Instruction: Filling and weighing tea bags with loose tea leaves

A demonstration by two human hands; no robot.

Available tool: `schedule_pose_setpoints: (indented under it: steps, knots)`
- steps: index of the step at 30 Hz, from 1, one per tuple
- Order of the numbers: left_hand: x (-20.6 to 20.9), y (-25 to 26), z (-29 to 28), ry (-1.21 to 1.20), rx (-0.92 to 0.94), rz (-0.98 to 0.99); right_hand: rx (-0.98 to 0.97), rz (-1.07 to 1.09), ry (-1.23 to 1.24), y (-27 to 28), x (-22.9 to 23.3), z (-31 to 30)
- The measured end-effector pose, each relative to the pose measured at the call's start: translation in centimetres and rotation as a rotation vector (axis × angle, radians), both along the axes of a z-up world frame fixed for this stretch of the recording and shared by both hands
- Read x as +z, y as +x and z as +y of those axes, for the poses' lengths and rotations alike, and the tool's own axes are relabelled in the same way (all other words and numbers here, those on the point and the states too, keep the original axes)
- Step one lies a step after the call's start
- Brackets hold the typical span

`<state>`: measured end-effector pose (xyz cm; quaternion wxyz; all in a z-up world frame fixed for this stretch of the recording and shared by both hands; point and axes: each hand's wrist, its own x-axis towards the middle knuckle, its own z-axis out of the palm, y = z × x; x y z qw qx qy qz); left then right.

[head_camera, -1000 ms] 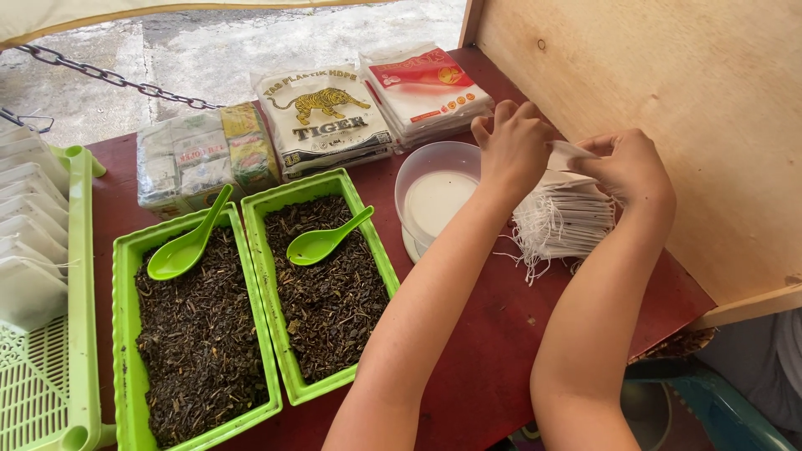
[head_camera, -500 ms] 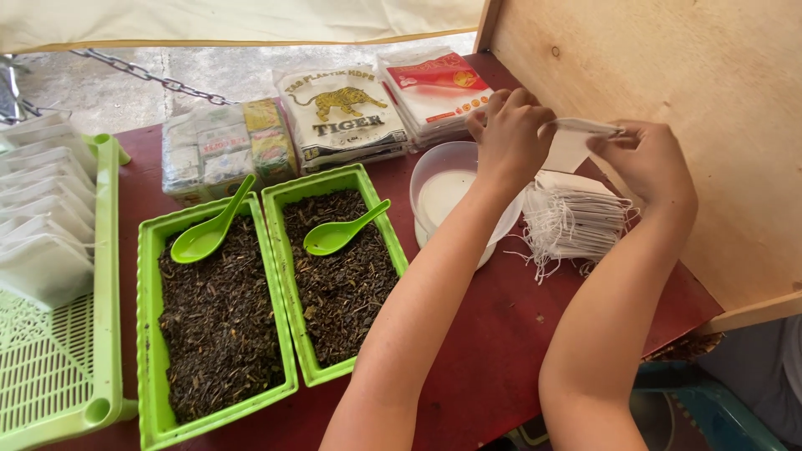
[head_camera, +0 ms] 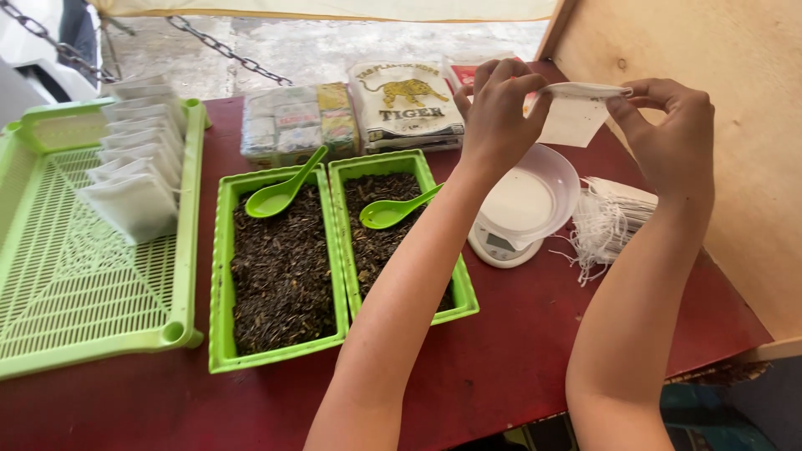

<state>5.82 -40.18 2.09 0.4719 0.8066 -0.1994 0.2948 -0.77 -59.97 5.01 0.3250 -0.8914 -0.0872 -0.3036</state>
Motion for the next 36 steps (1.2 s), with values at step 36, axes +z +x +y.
schedule_pose_setpoints:
  steps: [36]
  knots:
    - [0.2,-9.4,26.0,-0.136,0.591,0.221,0.311,0.074,0.041,-0.4,-0.4,28.2]
